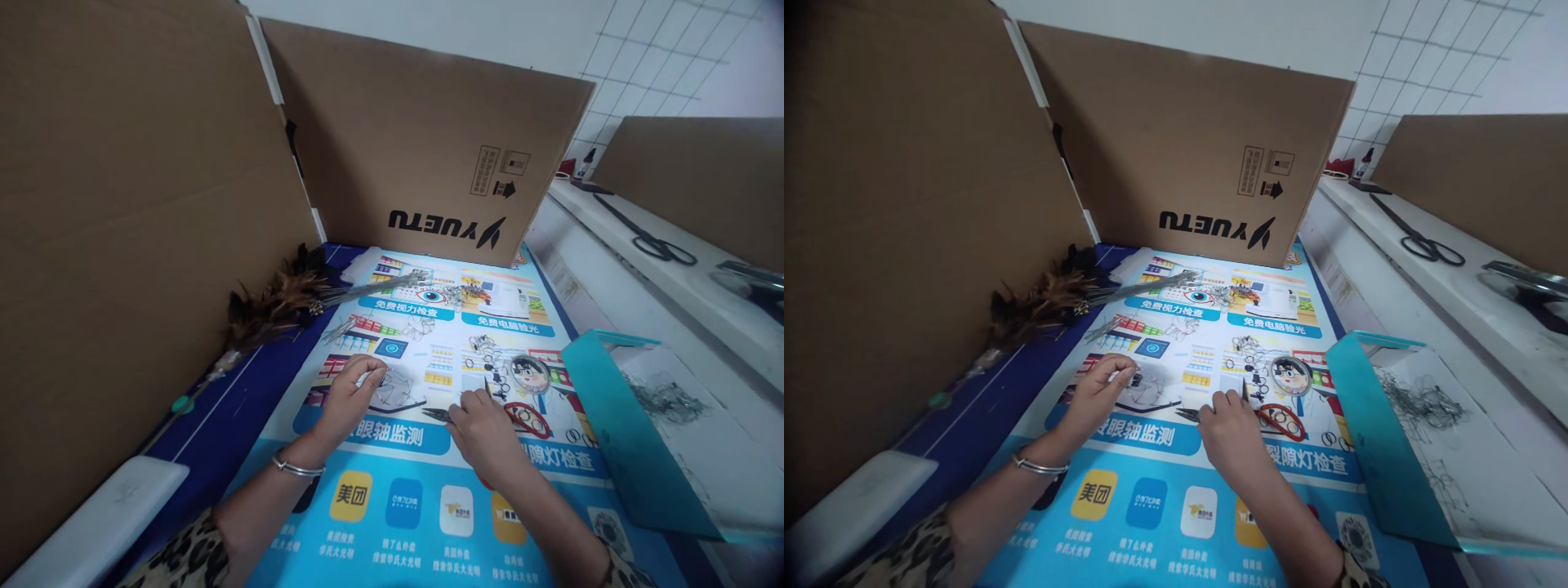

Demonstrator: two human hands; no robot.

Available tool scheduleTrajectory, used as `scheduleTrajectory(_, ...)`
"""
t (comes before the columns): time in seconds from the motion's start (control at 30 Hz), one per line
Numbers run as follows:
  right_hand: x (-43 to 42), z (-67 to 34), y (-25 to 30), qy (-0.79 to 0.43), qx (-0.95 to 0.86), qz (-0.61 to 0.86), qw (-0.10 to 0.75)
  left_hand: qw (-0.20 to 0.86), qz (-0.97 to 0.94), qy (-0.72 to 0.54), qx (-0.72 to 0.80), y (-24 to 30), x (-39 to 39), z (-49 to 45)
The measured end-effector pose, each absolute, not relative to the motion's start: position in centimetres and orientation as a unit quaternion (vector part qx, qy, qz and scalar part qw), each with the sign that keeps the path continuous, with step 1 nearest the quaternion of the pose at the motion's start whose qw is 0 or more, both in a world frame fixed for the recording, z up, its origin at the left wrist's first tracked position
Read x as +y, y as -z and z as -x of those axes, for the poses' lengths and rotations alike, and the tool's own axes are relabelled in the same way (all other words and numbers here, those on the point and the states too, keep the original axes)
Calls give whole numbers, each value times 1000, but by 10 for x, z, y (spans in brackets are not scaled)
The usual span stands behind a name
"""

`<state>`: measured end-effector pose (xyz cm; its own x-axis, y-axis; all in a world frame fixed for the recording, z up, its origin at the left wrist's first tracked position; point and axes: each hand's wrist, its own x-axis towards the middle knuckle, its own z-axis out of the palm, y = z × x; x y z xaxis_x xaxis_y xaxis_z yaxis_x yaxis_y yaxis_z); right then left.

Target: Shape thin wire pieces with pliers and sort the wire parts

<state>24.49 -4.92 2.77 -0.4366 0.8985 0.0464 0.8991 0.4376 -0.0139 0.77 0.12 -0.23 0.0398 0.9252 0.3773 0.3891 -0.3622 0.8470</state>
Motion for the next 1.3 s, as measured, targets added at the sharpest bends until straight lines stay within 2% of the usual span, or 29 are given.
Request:
scheduleTrajectory(0.33, -45, -244, -23, -34, -824, 563, 61, 273, -666, -490, 492, 3, -1, -9)
scheduleTrajectory(0.53, -32, -234, -23, -43, -823, 564, 53, 257, -655, -502, 503, 3, 0, -7)
scheduleTrajectory(0.87, -31, -214, -22, 37, -847, 530, 13, 247, -638, -521, 511, 3, 2, -4)
scheduleTrajectory(1.3, -34, -237, -32, 24, -835, 548, 36, 252, -649, -512, 503, 3, 2, -5)
